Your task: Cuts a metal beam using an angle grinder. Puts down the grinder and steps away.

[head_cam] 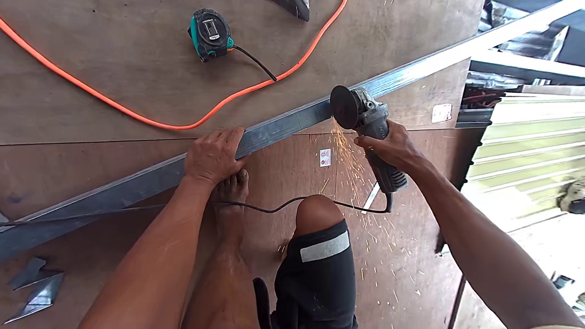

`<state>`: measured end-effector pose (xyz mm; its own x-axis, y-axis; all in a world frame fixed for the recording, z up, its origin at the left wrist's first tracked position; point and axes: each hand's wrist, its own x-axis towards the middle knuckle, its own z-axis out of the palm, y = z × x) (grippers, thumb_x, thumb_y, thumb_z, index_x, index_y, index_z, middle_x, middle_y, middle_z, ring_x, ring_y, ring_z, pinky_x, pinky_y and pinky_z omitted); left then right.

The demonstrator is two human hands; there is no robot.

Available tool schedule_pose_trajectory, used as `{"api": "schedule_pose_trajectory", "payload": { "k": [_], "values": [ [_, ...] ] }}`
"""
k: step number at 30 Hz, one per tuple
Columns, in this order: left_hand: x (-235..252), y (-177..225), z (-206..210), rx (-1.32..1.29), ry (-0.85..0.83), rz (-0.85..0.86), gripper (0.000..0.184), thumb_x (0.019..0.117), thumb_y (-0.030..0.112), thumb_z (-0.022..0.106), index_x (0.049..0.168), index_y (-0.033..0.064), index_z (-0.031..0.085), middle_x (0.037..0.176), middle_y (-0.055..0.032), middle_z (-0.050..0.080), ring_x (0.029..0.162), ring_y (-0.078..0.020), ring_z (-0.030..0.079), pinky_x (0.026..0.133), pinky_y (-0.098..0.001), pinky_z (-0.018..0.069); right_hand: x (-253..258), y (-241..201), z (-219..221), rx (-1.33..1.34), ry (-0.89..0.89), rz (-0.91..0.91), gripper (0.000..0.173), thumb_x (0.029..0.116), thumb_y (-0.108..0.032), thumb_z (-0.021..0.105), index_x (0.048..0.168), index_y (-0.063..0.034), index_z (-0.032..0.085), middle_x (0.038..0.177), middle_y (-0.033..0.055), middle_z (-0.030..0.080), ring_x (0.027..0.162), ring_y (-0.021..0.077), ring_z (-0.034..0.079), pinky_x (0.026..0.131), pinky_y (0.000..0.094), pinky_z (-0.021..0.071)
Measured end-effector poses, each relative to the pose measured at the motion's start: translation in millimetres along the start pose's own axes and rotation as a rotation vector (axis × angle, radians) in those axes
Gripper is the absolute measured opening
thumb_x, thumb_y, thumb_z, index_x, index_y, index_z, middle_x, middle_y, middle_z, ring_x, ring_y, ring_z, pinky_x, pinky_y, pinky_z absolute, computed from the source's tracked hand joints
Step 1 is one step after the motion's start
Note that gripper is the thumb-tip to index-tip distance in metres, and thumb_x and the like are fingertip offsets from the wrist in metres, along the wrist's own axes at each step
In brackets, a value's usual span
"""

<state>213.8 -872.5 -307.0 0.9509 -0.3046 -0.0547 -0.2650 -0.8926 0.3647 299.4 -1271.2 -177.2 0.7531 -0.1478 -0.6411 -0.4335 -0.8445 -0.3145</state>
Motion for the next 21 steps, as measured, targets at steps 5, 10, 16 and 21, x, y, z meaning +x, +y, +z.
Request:
{"api": "schedule_pose_trajectory", "payload": {
  "k": [5,10,16,21],
  "values": [
    [0,0,-1,-0.003,-0.003,-0.001,0.067,0.0826,0.044,0.076,0.135,0.0055,0.061,0.120,-0.0160,0.071,0.096,-0.0375,0.073,0.070,-0.0545,0.0568,-2,-2,0,0.017,-0.003,-0.004,0.060,0.0763,-0.055,0.079,0.116,-0.0118,0.063,0.082,0.0102,0.070,0.065,0.0250,0.070,0.061,0.0517,0.0584],
    [1,1,-2,-0.025,0.004,-0.008,0.066,0.0817,0.043,0.079,0.134,0.0051,0.062,0.120,-0.0162,0.072,0.097,-0.0380,0.073,0.071,-0.0549,0.0570,0,-2,1,0.037,-0.012,-0.004,0.059,0.0764,-0.054,0.078,0.116,-0.0121,0.063,0.082,0.0097,0.070,0.064,0.0238,0.070,0.060,0.0500,0.0593],
    [0,1,-1,-0.025,0.009,-0.006,0.066,0.0803,0.042,0.079,0.133,0.0059,0.062,0.120,-0.0152,0.072,0.095,-0.0373,0.073,0.069,-0.0543,0.0567,3,-3,1,0.065,-0.019,-0.011,0.060,0.0759,-0.055,0.078,0.116,-0.0127,0.063,0.081,0.0095,0.070,0.063,0.0233,0.070,0.058,0.0491,0.0593],
    [1,1,-2,-0.020,0.002,-0.009,0.067,0.0807,0.043,0.079,0.134,0.0063,0.062,0.120,-0.0148,0.072,0.095,-0.0370,0.072,0.070,-0.0541,0.0565,3,-14,-2,0.046,-0.016,0.006,0.060,0.0770,-0.055,0.078,0.116,-0.0118,0.062,0.082,0.0103,0.069,0.064,0.0240,0.069,0.060,0.0502,0.0586]
  ]
}}
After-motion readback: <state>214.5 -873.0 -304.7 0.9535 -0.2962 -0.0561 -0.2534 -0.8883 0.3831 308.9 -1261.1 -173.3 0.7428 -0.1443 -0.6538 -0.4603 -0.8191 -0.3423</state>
